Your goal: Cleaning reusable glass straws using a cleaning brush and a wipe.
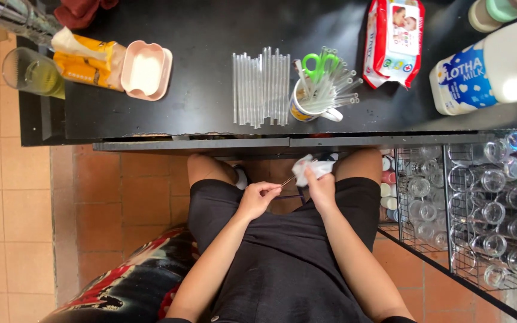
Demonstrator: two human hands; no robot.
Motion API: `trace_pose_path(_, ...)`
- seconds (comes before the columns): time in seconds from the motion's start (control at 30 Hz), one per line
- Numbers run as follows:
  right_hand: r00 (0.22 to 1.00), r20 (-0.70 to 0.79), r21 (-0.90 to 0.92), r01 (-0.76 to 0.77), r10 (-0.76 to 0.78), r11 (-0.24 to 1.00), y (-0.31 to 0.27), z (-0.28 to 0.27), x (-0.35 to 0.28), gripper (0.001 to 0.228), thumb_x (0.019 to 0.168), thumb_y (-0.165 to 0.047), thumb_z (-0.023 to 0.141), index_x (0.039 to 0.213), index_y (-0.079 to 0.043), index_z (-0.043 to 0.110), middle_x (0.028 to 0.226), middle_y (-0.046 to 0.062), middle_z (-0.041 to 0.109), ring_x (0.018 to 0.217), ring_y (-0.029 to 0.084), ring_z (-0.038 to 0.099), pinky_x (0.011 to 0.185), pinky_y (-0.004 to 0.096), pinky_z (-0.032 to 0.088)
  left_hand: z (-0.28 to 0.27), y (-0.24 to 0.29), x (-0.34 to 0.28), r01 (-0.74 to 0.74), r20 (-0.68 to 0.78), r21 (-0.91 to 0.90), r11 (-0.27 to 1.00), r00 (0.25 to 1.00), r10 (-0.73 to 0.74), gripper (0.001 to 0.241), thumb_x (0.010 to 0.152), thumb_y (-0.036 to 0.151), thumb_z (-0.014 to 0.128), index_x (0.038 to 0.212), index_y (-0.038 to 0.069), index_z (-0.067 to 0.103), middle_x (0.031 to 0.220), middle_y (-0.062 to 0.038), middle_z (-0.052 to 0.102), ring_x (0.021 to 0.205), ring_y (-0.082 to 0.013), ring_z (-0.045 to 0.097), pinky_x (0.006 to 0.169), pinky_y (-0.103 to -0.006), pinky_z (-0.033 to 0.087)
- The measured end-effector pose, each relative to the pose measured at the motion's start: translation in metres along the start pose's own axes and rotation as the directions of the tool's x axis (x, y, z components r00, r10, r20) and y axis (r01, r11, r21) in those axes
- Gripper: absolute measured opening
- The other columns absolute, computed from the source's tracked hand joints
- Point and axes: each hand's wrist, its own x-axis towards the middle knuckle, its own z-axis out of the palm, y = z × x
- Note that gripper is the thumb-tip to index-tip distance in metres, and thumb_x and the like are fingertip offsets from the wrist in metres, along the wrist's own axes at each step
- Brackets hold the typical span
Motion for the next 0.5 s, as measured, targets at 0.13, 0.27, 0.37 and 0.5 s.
trace_pose_path(0.13,0.97,-0.229,0.213,-0.034,0.083,0.977,0.01,-0.006,0.008,0.026,0.101,-0.022,0.067,0.116,-0.003,0.076,0.1,0.003,0.075,0.079,0.008,0.061,0.068,0.026,0.046,0.0,0.004,-0.002,-0.018,-0.003,0.032,0.999,1.0,0.019,0.023,0.092,0.022,0.074,0.111,0.01,0.081,0.084,0.0,0.074,0.068,-0.0078,0.058,0.064,-0.0262,0.048)
trace_pose_path(0.27,0.991,-0.122,0.134,-0.039,0.056,0.99,0.025,-0.006,0.004,0.024,0.098,-0.019,0.068,0.113,-0.002,0.075,0.102,0.003,0.077,0.086,0.009,0.068,0.074,0.026,0.052,0.001,0.007,-0.001,0.009,-0.015,0.082,0.997,1.0,-0.008,0.022,0.091,0.021,0.076,0.109,0.01,0.082,0.079,-0.003,0.07,0.064,-0.0097,0.052,0.062,-0.0272,0.046)
trace_pose_path(0.37,0.993,0.068,-0.077,-0.087,0.092,0.993,0.021,0.005,-0.003,0.023,0.095,-0.016,0.072,0.11,0.001,0.076,0.1,0.006,0.078,0.086,0.01,0.069,0.076,0.027,0.055,-0.002,0.006,-0.005,-0.006,-0.026,0.074,0.997,1.0,0.008,0.022,0.091,0.021,0.076,0.108,0.009,0.082,0.079,-0.002,0.07,0.064,-0.0092,0.053,0.061,-0.0265,0.046)
trace_pose_path(0.5,0.963,0.237,-0.148,-0.094,0.127,0.984,0.018,0.008,-0.003,0.024,0.096,-0.018,0.071,0.111,0.0,0.076,0.099,0.006,0.078,0.086,0.008,0.069,0.076,0.026,0.055,0.0,0.007,-0.005,-0.014,-0.037,0.041,0.999,0.999,0.015,0.021,0.09,0.021,0.077,0.106,0.008,0.081,0.082,-0.001,0.072,0.063,-0.0086,0.054,0.061,-0.0253,0.047)
